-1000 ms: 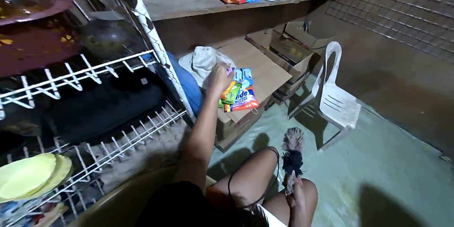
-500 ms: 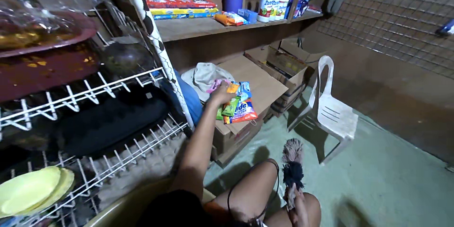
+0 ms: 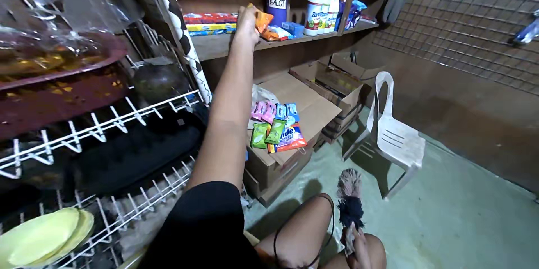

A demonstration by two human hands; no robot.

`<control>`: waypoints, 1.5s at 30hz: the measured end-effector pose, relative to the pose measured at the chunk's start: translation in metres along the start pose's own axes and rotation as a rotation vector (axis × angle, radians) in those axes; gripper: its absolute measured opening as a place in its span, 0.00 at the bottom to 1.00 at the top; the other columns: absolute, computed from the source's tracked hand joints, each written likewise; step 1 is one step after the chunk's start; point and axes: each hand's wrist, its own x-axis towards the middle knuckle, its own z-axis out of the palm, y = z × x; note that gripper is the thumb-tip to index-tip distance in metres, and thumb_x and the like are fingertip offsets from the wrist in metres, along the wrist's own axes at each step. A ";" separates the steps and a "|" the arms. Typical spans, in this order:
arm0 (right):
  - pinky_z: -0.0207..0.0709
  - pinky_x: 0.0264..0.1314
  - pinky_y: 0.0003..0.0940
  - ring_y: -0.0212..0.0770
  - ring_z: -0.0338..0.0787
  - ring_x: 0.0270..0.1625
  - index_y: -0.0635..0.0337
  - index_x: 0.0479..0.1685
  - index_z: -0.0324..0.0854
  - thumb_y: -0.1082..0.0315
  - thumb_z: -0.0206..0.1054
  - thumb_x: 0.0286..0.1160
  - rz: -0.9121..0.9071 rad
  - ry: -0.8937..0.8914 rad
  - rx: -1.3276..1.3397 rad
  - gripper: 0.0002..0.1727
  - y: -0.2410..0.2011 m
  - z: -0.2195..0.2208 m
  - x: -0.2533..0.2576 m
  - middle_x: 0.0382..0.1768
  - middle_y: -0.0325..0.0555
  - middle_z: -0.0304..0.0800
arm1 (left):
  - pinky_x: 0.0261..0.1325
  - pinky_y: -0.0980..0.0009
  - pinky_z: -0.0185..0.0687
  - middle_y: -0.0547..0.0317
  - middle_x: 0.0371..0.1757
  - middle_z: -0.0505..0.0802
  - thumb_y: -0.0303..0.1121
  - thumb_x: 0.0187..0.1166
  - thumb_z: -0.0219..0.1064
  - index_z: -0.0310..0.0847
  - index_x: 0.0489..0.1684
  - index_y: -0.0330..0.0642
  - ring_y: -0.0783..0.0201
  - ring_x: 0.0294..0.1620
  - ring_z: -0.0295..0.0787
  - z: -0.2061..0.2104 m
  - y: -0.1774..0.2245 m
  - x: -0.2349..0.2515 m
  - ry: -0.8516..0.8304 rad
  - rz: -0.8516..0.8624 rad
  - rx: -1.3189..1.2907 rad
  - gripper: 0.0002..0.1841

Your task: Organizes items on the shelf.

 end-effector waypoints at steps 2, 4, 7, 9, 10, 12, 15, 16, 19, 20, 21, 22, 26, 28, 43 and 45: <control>0.82 0.27 0.27 0.29 0.83 0.22 0.65 0.71 0.66 0.64 0.46 0.95 0.016 0.001 0.029 0.17 -0.002 0.002 -0.002 0.25 0.40 0.81 | 0.59 0.54 0.86 0.43 0.67 0.83 0.30 0.85 0.53 0.65 0.78 0.38 0.52 0.62 0.85 0.003 0.001 0.011 0.001 -0.059 -0.074 0.22; 0.81 0.25 0.25 0.28 0.82 0.22 0.62 0.65 0.68 0.64 0.48 0.94 0.044 0.027 0.076 0.14 -0.004 0.005 -0.004 0.24 0.38 0.81 | 0.65 0.55 0.84 0.43 0.73 0.79 0.20 0.80 0.53 0.61 0.81 0.37 0.54 0.69 0.82 0.002 -0.001 0.017 -0.058 -0.012 0.032 0.27; 0.82 0.28 0.27 0.30 0.84 0.24 0.63 0.67 0.69 0.63 0.47 0.94 0.048 0.033 0.061 0.15 0.000 0.002 0.000 0.25 0.39 0.82 | 0.73 0.53 0.78 0.43 0.85 0.71 0.17 0.77 0.61 0.54 0.91 0.41 0.50 0.80 0.73 0.003 -0.004 0.020 -0.101 0.055 0.284 0.37; 0.83 0.30 0.29 0.31 0.85 0.26 0.64 0.70 0.68 0.63 0.48 0.94 0.046 0.039 0.032 0.17 -0.001 0.002 0.000 0.27 0.40 0.82 | 0.73 0.52 0.78 0.40 0.84 0.72 0.19 0.77 0.64 0.54 0.91 0.40 0.48 0.79 0.74 0.002 -0.010 0.029 -0.121 0.097 0.364 0.38; 0.83 0.31 0.29 0.31 0.85 0.27 0.64 0.71 0.67 0.63 0.48 0.95 0.049 0.038 0.023 0.17 -0.002 0.003 -0.001 0.28 0.40 0.82 | 0.74 0.53 0.79 0.39 0.83 0.73 0.20 0.77 0.66 0.55 0.90 0.37 0.48 0.79 0.75 0.002 -0.013 0.034 -0.132 0.114 0.384 0.37; 0.83 0.30 0.28 0.30 0.85 0.26 0.64 0.69 0.67 0.64 0.46 0.95 0.058 0.034 0.014 0.16 -0.006 0.006 -0.003 0.27 0.39 0.82 | 0.75 0.52 0.78 0.37 0.83 0.73 0.20 0.77 0.66 0.56 0.89 0.35 0.47 0.79 0.76 0.002 -0.018 0.040 -0.140 0.111 0.396 0.37; 0.84 0.31 0.28 0.30 0.85 0.26 0.64 0.68 0.67 0.64 0.47 0.94 0.056 0.022 0.030 0.16 -0.003 0.003 -0.001 0.26 0.40 0.83 | 0.69 0.51 0.81 0.37 0.78 0.78 0.21 0.77 0.67 0.63 0.86 0.38 0.47 0.72 0.81 0.001 -0.026 0.043 -0.145 0.071 0.427 0.34; 0.84 0.30 0.27 0.30 0.85 0.25 0.64 0.67 0.68 0.64 0.47 0.94 0.052 0.020 0.032 0.15 -0.001 0.003 0.001 0.25 0.39 0.83 | 0.68 0.51 0.82 0.36 0.77 0.79 0.21 0.77 0.68 0.63 0.86 0.38 0.46 0.71 0.82 0.000 -0.029 0.044 -0.153 0.054 0.442 0.34; 0.84 0.29 0.27 0.30 0.85 0.24 0.62 0.63 0.69 0.64 0.47 0.94 0.056 0.006 0.032 0.13 0.001 0.002 0.003 0.24 0.38 0.83 | 0.69 0.53 0.80 0.36 0.77 0.78 0.24 0.79 0.68 0.62 0.86 0.37 0.47 0.71 0.81 -0.004 -0.038 0.049 -0.169 0.018 0.465 0.33; 0.84 0.30 0.27 0.30 0.86 0.24 0.62 0.62 0.70 0.65 0.47 0.94 0.058 0.000 0.032 0.13 0.001 0.001 0.004 0.24 0.38 0.83 | 0.69 0.53 0.80 0.36 0.76 0.79 0.26 0.79 0.69 0.63 0.86 0.36 0.47 0.70 0.81 -0.004 -0.039 0.050 -0.170 0.012 0.471 0.33; 0.84 0.29 0.27 0.30 0.86 0.24 0.62 0.62 0.71 0.65 0.46 0.94 0.059 -0.004 0.032 0.13 0.002 0.001 0.004 0.24 0.38 0.84 | 0.70 0.52 0.80 0.36 0.76 0.80 0.28 0.79 0.70 0.63 0.85 0.36 0.46 0.71 0.81 -0.004 -0.040 0.052 -0.172 0.012 0.491 0.33; 0.85 0.30 0.28 0.30 0.86 0.24 0.62 0.62 0.71 0.65 0.46 0.95 0.062 -0.005 0.025 0.13 0.001 0.001 0.004 0.24 0.39 0.84 | 0.72 0.50 0.79 0.35 0.76 0.79 0.30 0.78 0.72 0.64 0.85 0.36 0.45 0.73 0.80 -0.002 -0.040 0.053 -0.177 0.011 0.519 0.34; 0.84 0.31 0.28 0.30 0.86 0.26 0.63 0.66 0.69 0.63 0.46 0.95 0.045 -0.011 -0.029 0.15 0.001 0.001 0.002 0.26 0.39 0.84 | 0.80 0.43 0.70 0.31 0.81 0.74 0.36 0.76 0.75 0.63 0.86 0.34 0.39 0.82 0.71 0.004 -0.042 0.056 -0.176 0.045 0.653 0.38; 0.84 0.30 0.28 0.29 0.85 0.25 0.63 0.65 0.70 0.62 0.46 0.94 0.032 -0.009 -0.032 0.16 0.003 0.000 0.003 0.26 0.39 0.84 | 0.82 0.42 0.66 0.30 0.85 0.68 0.41 0.79 0.73 0.62 0.86 0.35 0.37 0.85 0.65 0.007 -0.042 0.054 -0.154 0.043 0.712 0.38; 0.84 0.29 0.28 0.30 0.86 0.24 0.64 0.66 0.69 0.66 0.46 0.94 0.081 0.007 0.013 0.14 -0.001 0.010 0.006 0.25 0.39 0.83 | 0.61 0.55 0.84 0.44 0.71 0.81 0.23 0.74 0.57 0.66 0.80 0.38 0.55 0.66 0.83 -0.001 -0.044 0.056 -0.134 -0.061 0.281 0.29; 0.83 0.29 0.27 0.29 0.84 0.23 0.65 0.67 0.68 0.67 0.46 0.94 0.084 0.019 0.006 0.14 -0.004 0.013 0.003 0.24 0.39 0.82 | 0.66 0.57 0.83 0.44 0.77 0.78 0.17 0.69 0.57 0.63 0.83 0.37 0.56 0.71 0.80 -0.002 -0.046 0.055 -0.172 -0.021 0.287 0.34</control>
